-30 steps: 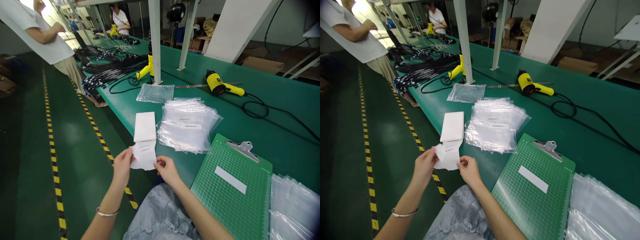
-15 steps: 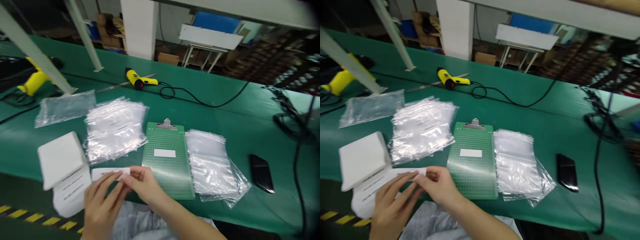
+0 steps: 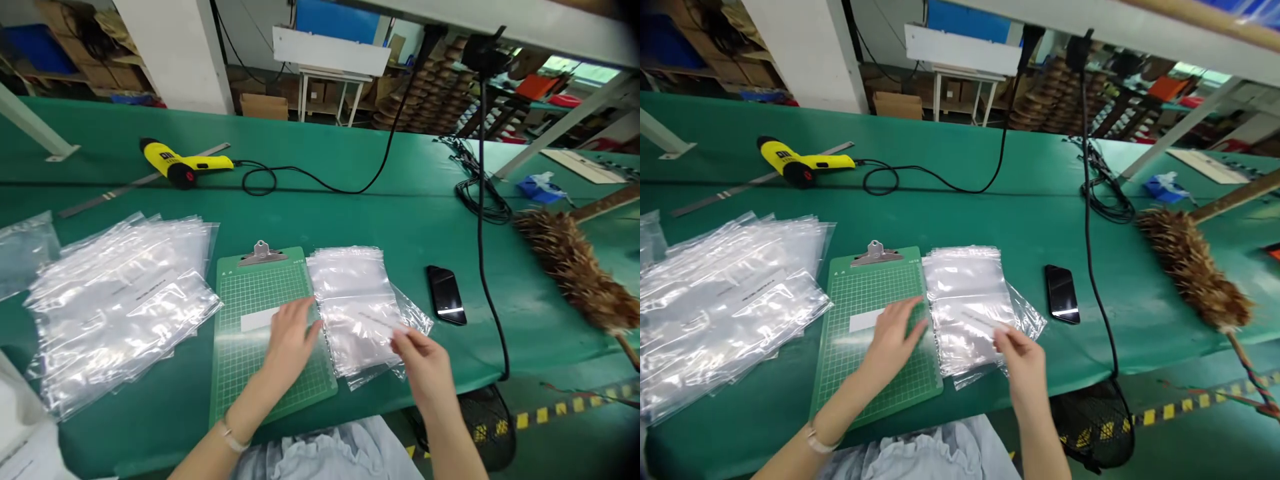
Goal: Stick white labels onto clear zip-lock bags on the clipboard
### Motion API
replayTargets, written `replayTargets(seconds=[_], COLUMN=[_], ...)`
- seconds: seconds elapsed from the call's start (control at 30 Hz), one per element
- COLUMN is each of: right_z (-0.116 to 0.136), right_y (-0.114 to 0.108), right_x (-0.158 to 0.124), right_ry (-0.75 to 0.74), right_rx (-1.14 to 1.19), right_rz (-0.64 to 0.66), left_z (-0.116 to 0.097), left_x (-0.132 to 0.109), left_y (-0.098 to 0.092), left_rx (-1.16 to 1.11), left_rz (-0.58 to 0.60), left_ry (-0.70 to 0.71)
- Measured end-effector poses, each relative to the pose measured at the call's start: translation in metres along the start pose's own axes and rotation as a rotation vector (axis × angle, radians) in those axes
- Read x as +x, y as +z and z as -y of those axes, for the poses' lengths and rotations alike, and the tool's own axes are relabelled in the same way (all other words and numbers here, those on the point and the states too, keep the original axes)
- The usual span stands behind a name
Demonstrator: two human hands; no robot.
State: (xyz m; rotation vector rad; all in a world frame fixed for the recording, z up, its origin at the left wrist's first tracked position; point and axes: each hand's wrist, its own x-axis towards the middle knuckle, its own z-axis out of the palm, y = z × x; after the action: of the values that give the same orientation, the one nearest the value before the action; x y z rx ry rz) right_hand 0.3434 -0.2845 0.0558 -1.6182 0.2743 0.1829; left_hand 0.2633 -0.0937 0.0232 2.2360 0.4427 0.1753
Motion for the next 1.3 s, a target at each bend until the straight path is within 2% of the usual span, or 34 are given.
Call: replayTargets(seconds=[0.07,0.13,0.2,0.27,0.37,0.47,0.53,0.6,0.67,0.73,0.83,0.9,0.97,1.1,1.2,1.3], right_z=[0.008,0.015,0.019,0.021,0.024,0.029,0.031,0.031,0.028,0.023,0.017,0.013,0.010,0.000,-0.010,-0.019], right_y=[-0.022,-0.037,-0.047,-0.051,-0.052,-0.047,-0.042,-0.036,-0.027,-0.017,0.004,0.022,0.041,0.079,0.104,0.126], right_x=[0.012,0.018,0.018,0.016,0.016,0.017,0.018,0.017,0.016,0.015,0.013,0.013,0.013,0.016,0.015,0.011], right_ry=[0.029,0.029,0.026,0.033,0.051,0.044,0.046,0.065,0.089,0.122,0.192,0.228,0.272,0.406,0.461,0.477], right_rx=[0.171,0.264,0.289,0.294,0.310,0.326,0.312,0.282,0.257,0.235,0.201,0.189,0.192,0.229,0.271,0.266], right_rz=[-0.184,-0.255,-0.277,-0.285,-0.273,-0.275,-0.273,-0.259,-0.240,-0.217,-0.164,-0.094,-0.015,0.138,0.267,0.328], left_z=[-0.013,-0.020,-0.024,-0.026,-0.028,-0.023,-0.009,0.013,0.037,0.056,0.070,0.076,0.085,0.120,0.139,0.141], left_x=[0.017,0.027,0.031,0.032,0.032,0.021,0.004,-0.019,-0.042,-0.061,-0.072,-0.068,-0.059,-0.044,-0.039,-0.034], left_y=[0.030,0.057,0.076,0.080,0.059,0.014,-0.017,-0.038,-0.047,-0.048,-0.047,-0.053,-0.065,-0.094,-0.108,-0.115], left_rx=[0.224,0.342,0.382,0.387,0.380,0.386,0.464,0.588,0.671,0.696,0.643,0.596,0.614,0.792,0.843,0.824], left_rz=[0.067,0.166,0.187,0.156,0.112,0.029,-0.064,-0.087,-0.052,0.005,0.081,0.079,0.023,-0.094,-0.083,-0.048], left_ry=[0.192,0.345,0.372,0.347,0.325,0.335,0.416,0.451,0.411,0.349,0.282,0.225,0.131,-0.058,-0.042,0.021])
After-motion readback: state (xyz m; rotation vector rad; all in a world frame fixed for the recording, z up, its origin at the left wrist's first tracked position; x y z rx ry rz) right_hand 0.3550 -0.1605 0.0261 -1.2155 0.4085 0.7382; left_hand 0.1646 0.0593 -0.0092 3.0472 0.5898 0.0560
